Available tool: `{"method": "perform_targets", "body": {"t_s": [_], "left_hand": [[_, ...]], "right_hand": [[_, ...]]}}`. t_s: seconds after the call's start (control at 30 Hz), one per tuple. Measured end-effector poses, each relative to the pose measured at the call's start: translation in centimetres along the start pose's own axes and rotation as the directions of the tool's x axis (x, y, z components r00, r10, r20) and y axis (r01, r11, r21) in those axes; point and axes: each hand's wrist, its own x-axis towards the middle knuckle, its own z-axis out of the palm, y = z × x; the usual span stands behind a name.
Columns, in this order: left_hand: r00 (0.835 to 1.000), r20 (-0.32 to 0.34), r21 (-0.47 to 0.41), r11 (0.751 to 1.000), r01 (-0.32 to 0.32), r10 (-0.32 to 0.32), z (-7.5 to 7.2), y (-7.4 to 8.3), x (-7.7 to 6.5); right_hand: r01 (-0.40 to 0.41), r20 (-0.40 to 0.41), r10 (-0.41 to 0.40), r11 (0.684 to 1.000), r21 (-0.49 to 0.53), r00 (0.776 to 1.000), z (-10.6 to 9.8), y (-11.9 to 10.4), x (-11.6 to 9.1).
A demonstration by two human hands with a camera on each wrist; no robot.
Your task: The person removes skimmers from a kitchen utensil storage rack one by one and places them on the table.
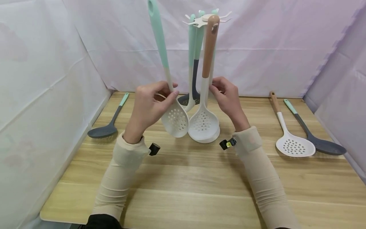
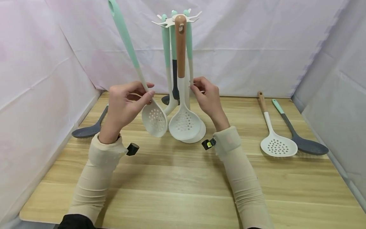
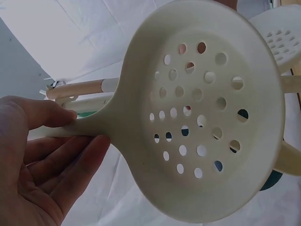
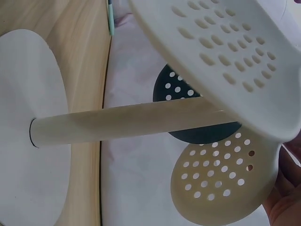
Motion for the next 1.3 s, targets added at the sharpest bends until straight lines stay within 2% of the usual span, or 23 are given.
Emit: {"method": "perform_targets", "body": {"t_s": [0.17, 0.27, 0.4, 0.5, 0.67, 0.77, 0.83, 0.87, 0.93, 1.03, 1.1, 1.2, 1.3], "left_hand": [[1.000, 0.029, 0.035, 0.999, 0.003, -0.004, -0.6, -3.2, -1.0], [0.997, 0.058, 0.106, 0.994, 0.042, -0.048, -1.6, -4.6, -1.8], [0.988, 0.102, 0.228, 0.969, 0.094, -0.120, -3.1, -6.5, -2.5], [0.977, 0.133, 0.299, 0.947, 0.122, -0.167, -4.0, -8.1, -3.0], [0.955, 0.171, 0.356, 0.919, 0.169, -0.242, -4.9, -10.7, -3.9], [0.928, 0.212, 0.375, 0.902, 0.213, -0.307, -5.3, -12.2, -4.1], [0.889, 0.254, 0.380, 0.884, 0.271, -0.382, -5.7, -13.3, -4.2], [0.860, 0.278, 0.379, 0.871, 0.312, -0.429, -5.9, -13.8, -4.2], [0.789, 0.319, 0.381, 0.833, 0.401, -0.525, -6.4, -15.0, -4.2], [0.670, 0.354, 0.383, 0.755, 0.533, -0.653, -7.0, -16.9, -4.4], [0.605, 0.364, 0.401, 0.706, 0.585, -0.708, -7.3, -18.2, -4.7], [0.527, 0.383, 0.419, 0.651, 0.633, -0.759, -7.6, -19.8, -5.2], [0.472, 0.402, 0.441, 0.618, 0.651, -0.785, -7.8, -21.0, -5.6]], "right_hand": [[-0.009, -0.006, 0.009, 1.000, 0.009, 1.000, 0.1, -0.2, -0.1], [-0.004, -0.009, 0.004, 1.000, 0.007, 1.000, 0.1, -0.3, 0.0], [0.000, -0.013, 0.000, 1.000, 0.002, 1.000, 0.2, -0.4, 0.2], [-0.007, -0.009, 0.007, 1.000, 0.001, 1.000, 0.3, -0.3, 0.3], [-0.016, -0.004, 0.016, 1.000, -0.001, 1.000, 0.2, -0.3, 0.4], [-0.019, -0.005, 0.019, 1.000, -0.004, 1.000, 0.3, -0.4, 0.4], [-0.023, -0.005, 0.023, 1.000, -0.006, 1.000, 0.4, -0.4, 0.4], [-0.026, -0.005, 0.026, 1.000, -0.006, 1.000, 0.4, -0.4, 0.4], [-0.036, -0.005, 0.036, 0.999, -0.005, 0.999, 0.5, -0.2, 0.4], [-0.046, -0.008, 0.046, 0.999, 0.006, 0.999, 0.7, 1.1, 0.6], [-0.056, -0.006, 0.056, 0.998, 0.008, 0.998, 0.8, 2.1, 0.8], [-0.063, -0.002, 0.063, 0.998, 0.004, 0.998, 0.9, 3.1, 1.0], [-0.058, 0.000, 0.058, 0.998, -0.006, 0.998, 0.9, 2.5, 0.9]]}}
